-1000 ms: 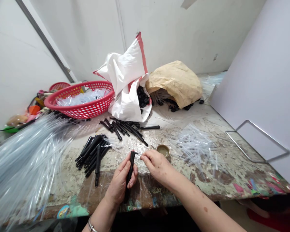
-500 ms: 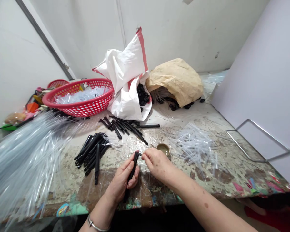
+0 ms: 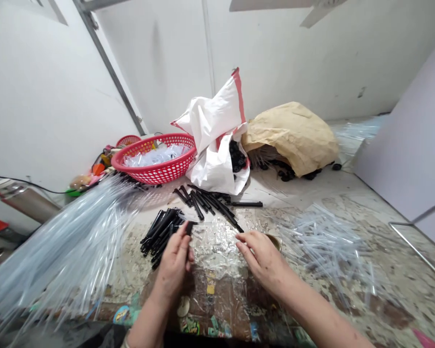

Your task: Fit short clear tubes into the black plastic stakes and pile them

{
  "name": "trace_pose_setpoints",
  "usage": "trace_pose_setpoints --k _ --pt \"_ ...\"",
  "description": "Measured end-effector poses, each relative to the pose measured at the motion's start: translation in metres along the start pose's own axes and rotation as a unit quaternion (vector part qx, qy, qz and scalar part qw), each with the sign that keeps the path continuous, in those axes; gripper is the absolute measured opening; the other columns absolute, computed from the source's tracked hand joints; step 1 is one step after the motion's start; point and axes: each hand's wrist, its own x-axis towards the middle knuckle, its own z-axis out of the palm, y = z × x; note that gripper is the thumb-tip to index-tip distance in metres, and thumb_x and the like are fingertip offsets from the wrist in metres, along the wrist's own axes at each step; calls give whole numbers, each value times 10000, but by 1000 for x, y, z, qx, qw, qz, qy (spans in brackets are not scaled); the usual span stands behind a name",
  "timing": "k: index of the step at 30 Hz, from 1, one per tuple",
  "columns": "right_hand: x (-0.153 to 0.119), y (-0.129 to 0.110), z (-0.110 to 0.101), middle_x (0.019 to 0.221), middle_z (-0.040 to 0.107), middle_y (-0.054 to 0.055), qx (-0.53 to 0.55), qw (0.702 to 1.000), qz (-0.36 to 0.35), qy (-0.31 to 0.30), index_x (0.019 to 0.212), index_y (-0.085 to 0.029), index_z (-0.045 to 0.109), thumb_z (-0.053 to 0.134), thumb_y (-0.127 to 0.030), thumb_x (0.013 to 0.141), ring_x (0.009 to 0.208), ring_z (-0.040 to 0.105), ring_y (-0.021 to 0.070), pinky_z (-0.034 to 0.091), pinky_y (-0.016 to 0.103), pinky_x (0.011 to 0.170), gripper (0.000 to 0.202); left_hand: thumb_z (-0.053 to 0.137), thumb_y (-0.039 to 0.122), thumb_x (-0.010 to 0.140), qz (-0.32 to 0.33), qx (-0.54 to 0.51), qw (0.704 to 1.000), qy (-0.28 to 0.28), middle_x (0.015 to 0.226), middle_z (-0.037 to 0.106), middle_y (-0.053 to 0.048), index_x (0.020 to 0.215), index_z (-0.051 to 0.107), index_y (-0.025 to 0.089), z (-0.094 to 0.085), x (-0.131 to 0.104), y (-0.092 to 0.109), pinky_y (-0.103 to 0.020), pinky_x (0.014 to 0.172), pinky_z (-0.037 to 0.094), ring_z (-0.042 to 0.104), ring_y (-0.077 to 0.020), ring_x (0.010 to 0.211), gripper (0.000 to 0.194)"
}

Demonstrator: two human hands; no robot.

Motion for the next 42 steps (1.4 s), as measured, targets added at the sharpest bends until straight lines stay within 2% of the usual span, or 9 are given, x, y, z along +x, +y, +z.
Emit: trace_pose_setpoints --k 4,7,14,17,22,27,31,35,42 --pt "24 -2 -5 865 625 72 -79 995 2 -58 931 -173 633 332 -293 915 842 567 182 427 296 773 325 397 326 883 147 272 946 94 820 584 -59 1258 500 166 -45 38 -13 -332 692 477 555 -173 701 420" --pt "55 -4 1 917 635 65 -190 976 46 -93 913 -192 646 376 -267 904 901 562 185 404 278 810 280 396 265 866 195 395 890 117 829 627 -86 1150 590 153 -57 55 -27 -388 780 457 571 -221 792 361" --pt "107 -3 28 930 659 180 -265 950 135 -91 859 -105 663 558 -209 775 902 601 281 421 314 714 170 470 256 821 167 431 861 212 981 578 -179 1099 621 92 -52 60 -34 -510 863 393 527 -314 944 356" --pt "109 -4 27 857 680 157 -248 953 146 -91 815 -126 665 556 -208 761 802 631 249 411 280 627 147 478 305 835 180 357 884 243 1051 559 -165 1157 571 115 -43 52 -23 -484 915 371 519 -296 999 385" --pt "82 -38 21 797 691 44 -187 970 127 -92 837 -206 650 510 -328 790 708 625 171 371 228 539 191 535 389 821 52 11 995 89 1056 615 -105 1186 516 177 4 29 -3 -365 885 417 572 -223 972 423" --pt "31 -63 16 772 679 39 -82 990 39 -107 808 -204 649 586 -361 760 694 613 173 410 245 571 176 626 398 754 -82 -207 975 17 786 626 1 1090 533 181 45 9 12 -230 661 454 579 -131 702 410" --pt "6 -13 -22 729 659 27 -12 986 155 -61 777 -207 641 444 -308 886 605 588 136 451 248 536 248 578 412 793 -99 -192 972 -87 560 523 47 884 582 173 46 -1 12 -152 445 314 408 -54 454 256" --pt "2 61 -61 903 647 89 -196 963 183 17 884 -169 663 492 -182 843 831 589 198 464 314 715 177 543 420 818 -148 -220 949 -170 581 517 39 900 566 161 52 -10 6 -143 383 223 338 -28 400 273" --pt "10 100 -56 805 633 78 -231 955 182 21 756 -160 658 592 -167 737 816 552 211 404 301 716 69 599 371 791 -159 -272 933 -173 781 558 -7 1169 487 182 70 -17 -2 -143 366 244 381 -20 418 438"
